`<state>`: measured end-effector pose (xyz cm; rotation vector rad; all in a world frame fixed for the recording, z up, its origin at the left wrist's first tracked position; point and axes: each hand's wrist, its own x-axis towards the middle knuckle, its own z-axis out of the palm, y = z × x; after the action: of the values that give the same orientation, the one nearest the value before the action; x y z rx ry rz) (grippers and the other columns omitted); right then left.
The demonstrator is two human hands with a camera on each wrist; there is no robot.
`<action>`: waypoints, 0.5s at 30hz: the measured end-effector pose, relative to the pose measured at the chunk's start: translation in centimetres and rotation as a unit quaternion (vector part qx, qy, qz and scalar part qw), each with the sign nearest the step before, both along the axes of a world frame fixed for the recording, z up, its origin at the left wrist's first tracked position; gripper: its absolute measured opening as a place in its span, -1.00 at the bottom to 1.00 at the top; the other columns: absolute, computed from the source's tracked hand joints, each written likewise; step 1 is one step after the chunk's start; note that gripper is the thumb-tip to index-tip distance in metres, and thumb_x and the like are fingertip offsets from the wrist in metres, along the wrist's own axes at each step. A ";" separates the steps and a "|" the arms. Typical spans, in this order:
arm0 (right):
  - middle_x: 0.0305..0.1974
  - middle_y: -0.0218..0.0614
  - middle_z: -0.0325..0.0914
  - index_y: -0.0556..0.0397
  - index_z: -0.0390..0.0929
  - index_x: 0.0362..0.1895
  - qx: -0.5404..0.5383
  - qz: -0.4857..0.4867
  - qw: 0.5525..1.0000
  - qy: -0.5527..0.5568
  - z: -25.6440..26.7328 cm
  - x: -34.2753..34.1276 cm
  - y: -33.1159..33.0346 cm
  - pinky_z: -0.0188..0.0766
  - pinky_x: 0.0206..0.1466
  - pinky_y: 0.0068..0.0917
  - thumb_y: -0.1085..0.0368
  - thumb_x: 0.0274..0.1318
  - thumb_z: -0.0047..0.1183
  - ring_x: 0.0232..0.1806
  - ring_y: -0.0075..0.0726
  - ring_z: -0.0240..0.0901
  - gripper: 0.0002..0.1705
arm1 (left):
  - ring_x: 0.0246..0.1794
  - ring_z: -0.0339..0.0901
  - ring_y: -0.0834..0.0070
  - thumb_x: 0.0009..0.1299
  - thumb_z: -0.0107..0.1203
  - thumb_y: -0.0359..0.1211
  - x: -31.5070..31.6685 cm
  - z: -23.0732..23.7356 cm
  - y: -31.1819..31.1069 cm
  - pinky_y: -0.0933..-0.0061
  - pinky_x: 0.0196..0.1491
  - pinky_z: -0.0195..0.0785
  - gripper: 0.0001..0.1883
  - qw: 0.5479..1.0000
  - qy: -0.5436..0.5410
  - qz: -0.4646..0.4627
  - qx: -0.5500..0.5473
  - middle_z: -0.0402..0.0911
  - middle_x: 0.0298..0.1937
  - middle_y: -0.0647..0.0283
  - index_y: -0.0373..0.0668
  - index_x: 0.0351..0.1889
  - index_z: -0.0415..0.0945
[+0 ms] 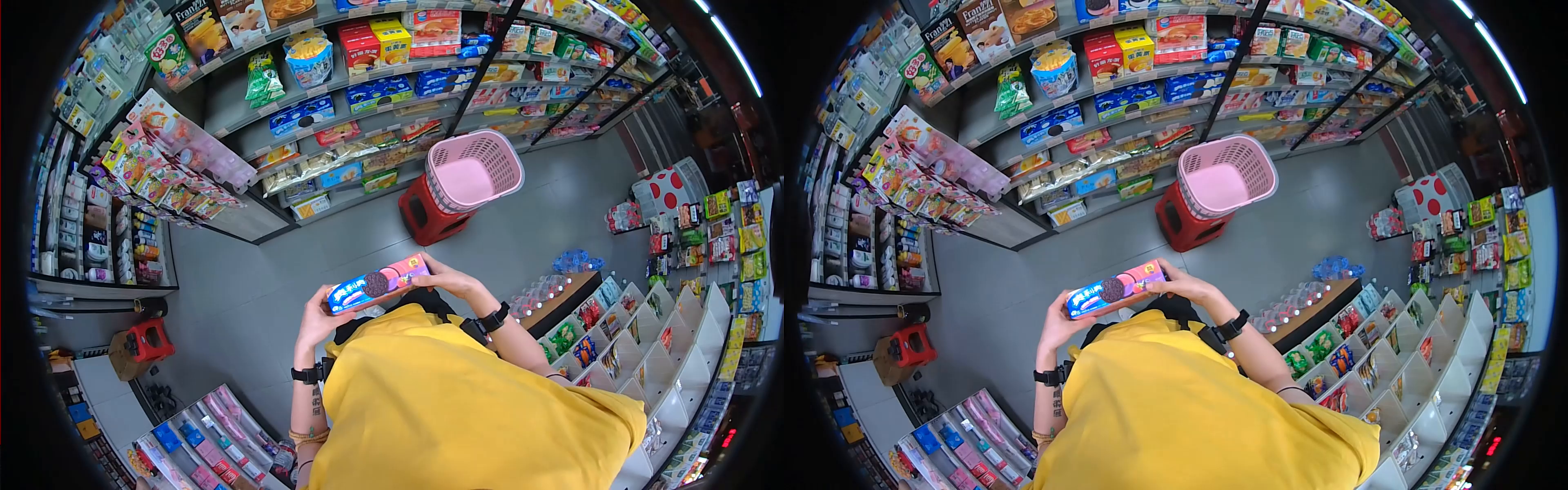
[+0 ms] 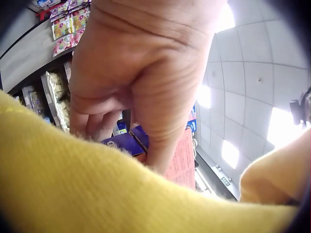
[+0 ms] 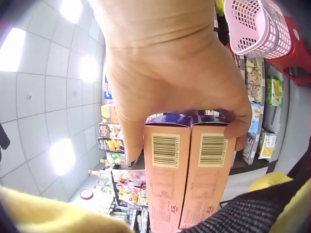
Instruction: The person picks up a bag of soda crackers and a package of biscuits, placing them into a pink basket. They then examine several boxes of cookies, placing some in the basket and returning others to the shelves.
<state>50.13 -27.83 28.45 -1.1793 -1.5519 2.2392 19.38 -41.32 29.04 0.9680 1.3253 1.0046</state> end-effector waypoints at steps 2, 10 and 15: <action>0.09 -0.26 0.41 -0.01 0.20 0.34 0.000 0.001 1.000 0.000 0.5 0.1 0.1 0.34 -0.04 -0.48 -0.24 -0.05 0.36 0.10 -0.41 0.32 0.00 | -0.06 0.58 0.59 0.11 0.43 -0.57 0.0 0.1 0.1 0.49 0.04 0.51 -0.47 1.000 -0.004 0.003 -0.005 0.62 -0.09 0.32 -0.25 0.05 0.48; 0.20 -0.23 0.35 0.02 0.17 0.36 0.015 0.006 0.995 0.100 -1.2 1.0 1.0 0.43 0.18 -0.43 0.37 -0.08 0.44 0.19 -0.39 0.40 -0.07 | -0.06 0.58 0.59 0.12 0.44 -0.56 -0.2 0.2 0.6 0.49 0.03 0.51 -0.47 1.000 0.006 -0.007 -0.011 0.62 -0.07 0.30 -0.27 0.06 0.47; 0.17 -0.29 0.38 0.06 0.29 0.31 0.076 -0.023 0.993 0.087 -0.6 1.1 1.2 0.51 0.18 -0.42 0.48 -0.09 0.41 0.14 -0.41 0.45 -0.16 | -0.06 0.58 0.58 0.12 0.44 -0.56 -0.2 0.1 0.8 0.49 0.04 0.50 -0.46 1.000 -0.011 -0.005 -0.003 0.62 -0.07 0.30 -0.28 0.06 0.47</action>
<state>51.18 -26.67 27.85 -0.9430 -1.5758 2.0905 19.17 -40.47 29.10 0.9556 1.3035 1.0014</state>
